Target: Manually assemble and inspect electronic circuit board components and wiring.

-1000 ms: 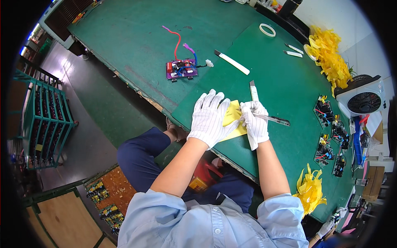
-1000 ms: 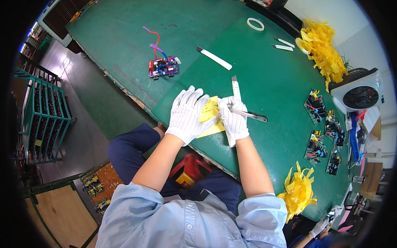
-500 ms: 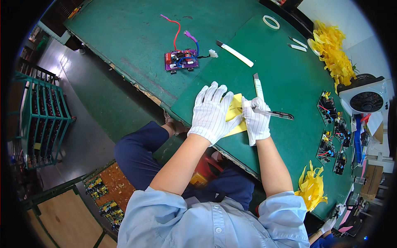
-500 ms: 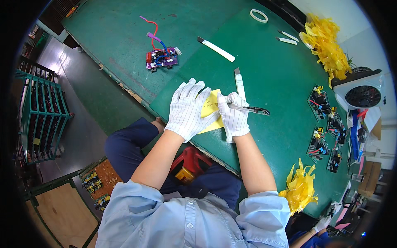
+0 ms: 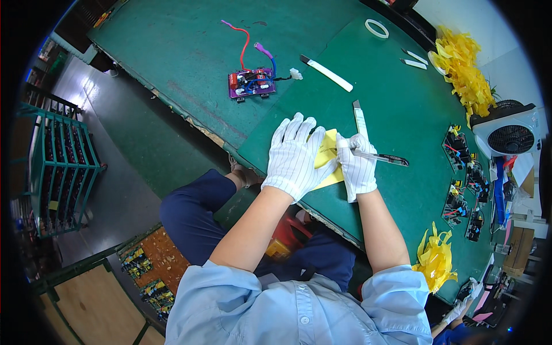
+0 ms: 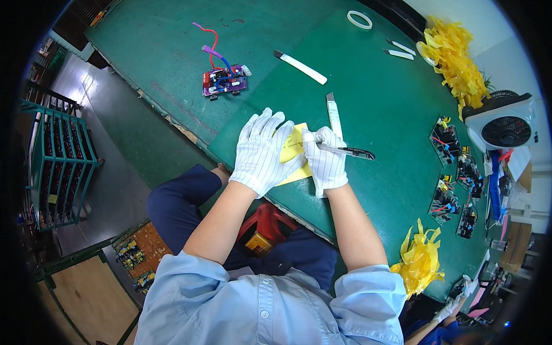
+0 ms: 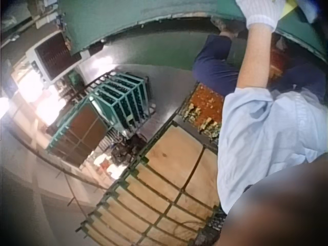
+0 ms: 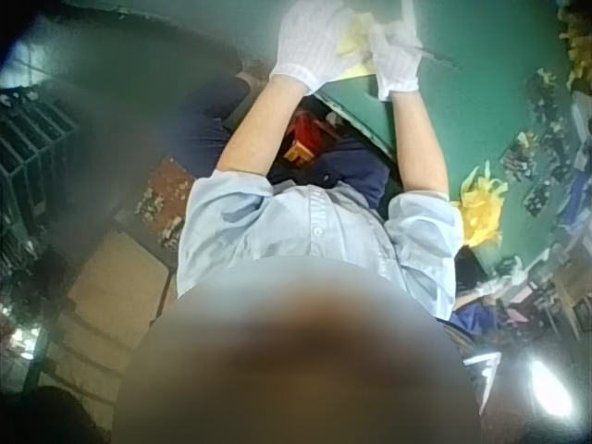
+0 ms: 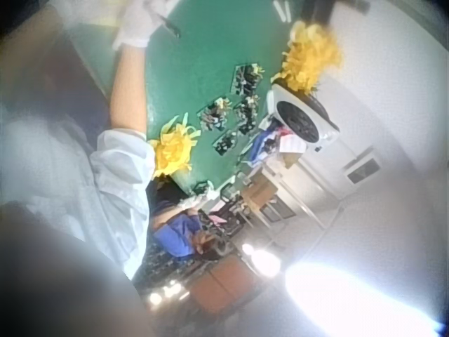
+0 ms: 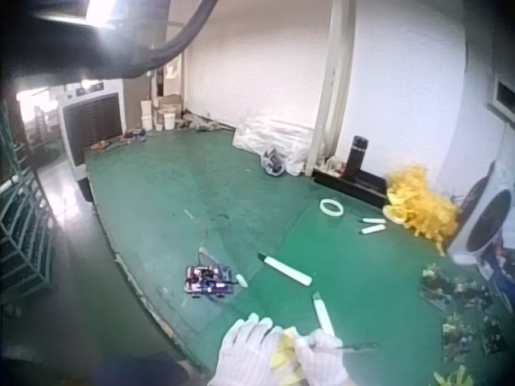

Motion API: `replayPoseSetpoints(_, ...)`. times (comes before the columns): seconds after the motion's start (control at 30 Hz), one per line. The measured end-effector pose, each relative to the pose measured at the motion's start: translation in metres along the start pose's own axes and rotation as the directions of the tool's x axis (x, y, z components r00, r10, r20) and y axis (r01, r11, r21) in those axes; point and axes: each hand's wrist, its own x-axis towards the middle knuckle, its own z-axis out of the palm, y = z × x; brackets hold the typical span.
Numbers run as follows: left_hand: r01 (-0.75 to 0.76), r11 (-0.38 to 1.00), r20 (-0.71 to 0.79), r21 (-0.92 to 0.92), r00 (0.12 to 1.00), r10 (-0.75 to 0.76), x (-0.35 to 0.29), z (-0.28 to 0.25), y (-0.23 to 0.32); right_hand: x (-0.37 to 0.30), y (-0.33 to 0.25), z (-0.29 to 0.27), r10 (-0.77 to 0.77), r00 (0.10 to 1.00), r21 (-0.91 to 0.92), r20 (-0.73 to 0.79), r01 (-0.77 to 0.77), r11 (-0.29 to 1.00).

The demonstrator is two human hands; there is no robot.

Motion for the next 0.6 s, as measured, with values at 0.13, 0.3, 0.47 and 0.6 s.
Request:
replayPoseSetpoints(0.13, -0.004, 1.0, 0.005, 0.002, 1.0, 0.004, 0.001, -0.001, 0.001, -0.002, 0.006, -0.002, 0.066, 0.997, 0.021, 0.028, -0.067, 0.998)
replayPoseSetpoints(0.3, -0.006, 1.0, -0.003, -0.004, 1.0, 0.006, 0.0, -0.002, 0.001, -0.005, 0.009, 0.002, -0.01, 1.0, -0.107, -0.004, 0.01, 0.994)
replayPoseSetpoints(0.47, -0.001, 1.0, 0.008, -0.002, 1.0, 0.001, 0.001, -0.002, 0.0, 0.0, -0.003, -0.001, 0.146, 0.989, 0.062, 0.024, -0.147, 0.987)
replayPoseSetpoints(0.6, -0.001, 1.0, 0.023, 0.004, 1.0, 0.001, 0.0, -0.002, -0.001, 0.007, -0.005, -0.006, -0.101, 0.995, -0.051, -0.021, 0.1, 0.994)
